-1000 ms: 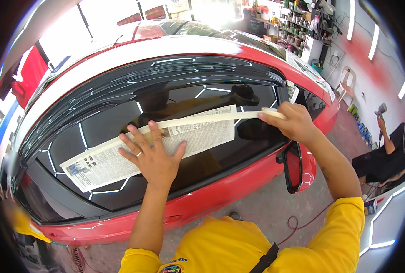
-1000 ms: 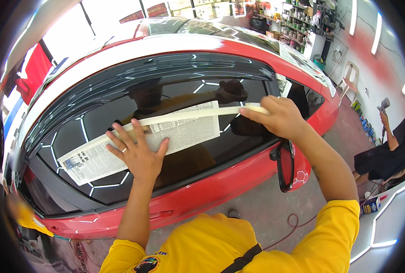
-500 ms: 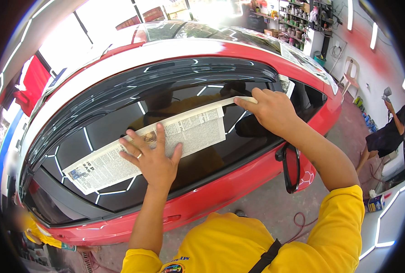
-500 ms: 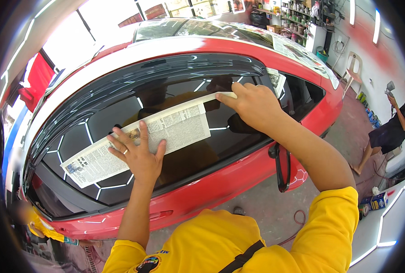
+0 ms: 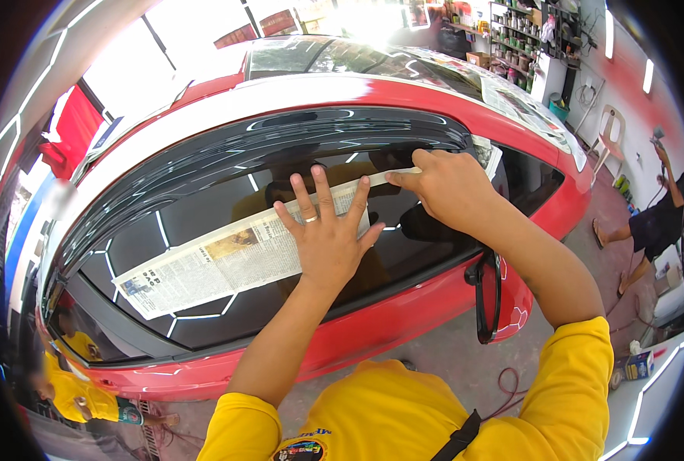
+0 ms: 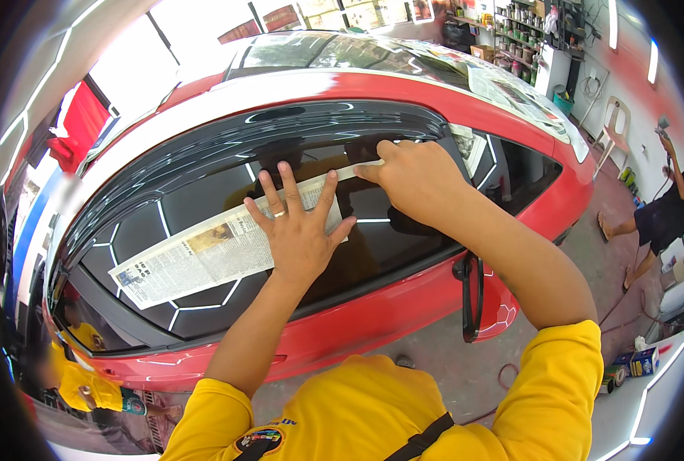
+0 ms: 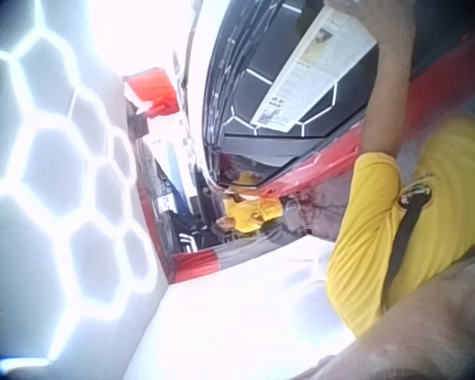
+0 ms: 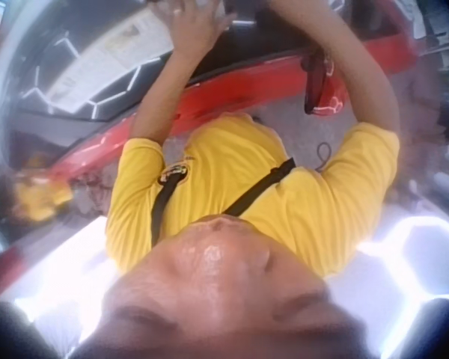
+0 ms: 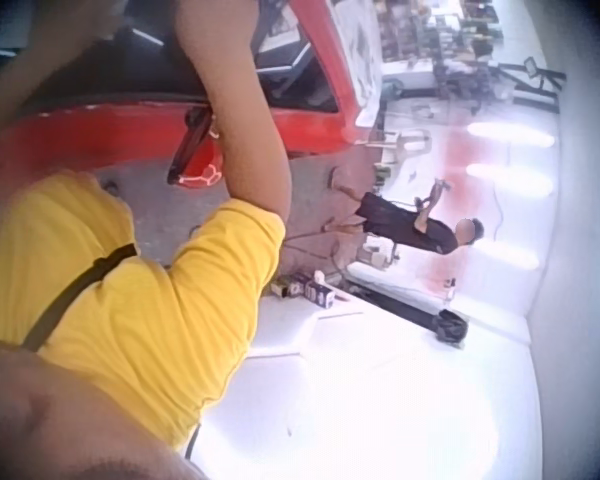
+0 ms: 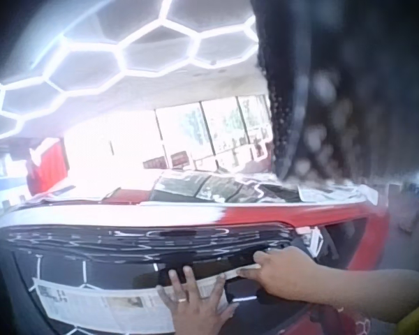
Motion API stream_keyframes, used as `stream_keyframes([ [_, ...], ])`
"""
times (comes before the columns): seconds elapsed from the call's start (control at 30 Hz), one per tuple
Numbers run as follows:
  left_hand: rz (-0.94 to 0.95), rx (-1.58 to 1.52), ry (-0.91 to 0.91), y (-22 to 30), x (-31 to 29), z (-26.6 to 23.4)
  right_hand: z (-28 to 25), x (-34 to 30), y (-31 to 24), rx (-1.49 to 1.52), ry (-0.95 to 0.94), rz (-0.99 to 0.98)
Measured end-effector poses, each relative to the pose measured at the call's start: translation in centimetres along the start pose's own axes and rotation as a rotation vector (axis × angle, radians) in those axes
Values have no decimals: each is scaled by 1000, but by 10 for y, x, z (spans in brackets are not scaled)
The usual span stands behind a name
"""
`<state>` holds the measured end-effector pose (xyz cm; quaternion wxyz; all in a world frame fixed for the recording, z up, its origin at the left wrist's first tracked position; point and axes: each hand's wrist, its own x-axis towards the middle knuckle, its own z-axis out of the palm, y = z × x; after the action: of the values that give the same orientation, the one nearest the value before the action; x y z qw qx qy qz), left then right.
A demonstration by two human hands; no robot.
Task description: The person tapes newspaper sheets onto the windows and body panels of a red car using masking tape. They work on the rear window, trunk lid, and side door, smoothing the paper and securing it with tape to cover the surfaces.
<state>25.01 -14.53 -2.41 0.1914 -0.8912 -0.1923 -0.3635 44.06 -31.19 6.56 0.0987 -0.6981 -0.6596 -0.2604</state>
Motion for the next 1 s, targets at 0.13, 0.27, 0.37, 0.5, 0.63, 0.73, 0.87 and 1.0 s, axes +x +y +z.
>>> stream_keyframes([
  [0.13,-4,36,-38,3,2,-10,7,-12,-10,201,17,96],
  [0.27,-52,-3,-37,4,1,-9,20,-51,-32,345,105,222],
  [0.37,-53,-104,-19,12,1,3,9,-109,12,484,252,420],
  [0.5,-41,-106,22,-14,-14,5,-8,-180,92,680,799,884],
  [0.63,-223,58,-11,-121,-89,-32,-37,-283,105,1163,1287,914],
  [0.73,-489,249,-68,-224,-148,-86,-59,-333,59,1360,1437,973],
  [0.87,-307,214,-20,-284,-203,-132,-39,-313,-19,829,1282,1041],
  [1.0,-117,202,-14,-296,-216,-135,-25,-199,-110,486,980,810],
])
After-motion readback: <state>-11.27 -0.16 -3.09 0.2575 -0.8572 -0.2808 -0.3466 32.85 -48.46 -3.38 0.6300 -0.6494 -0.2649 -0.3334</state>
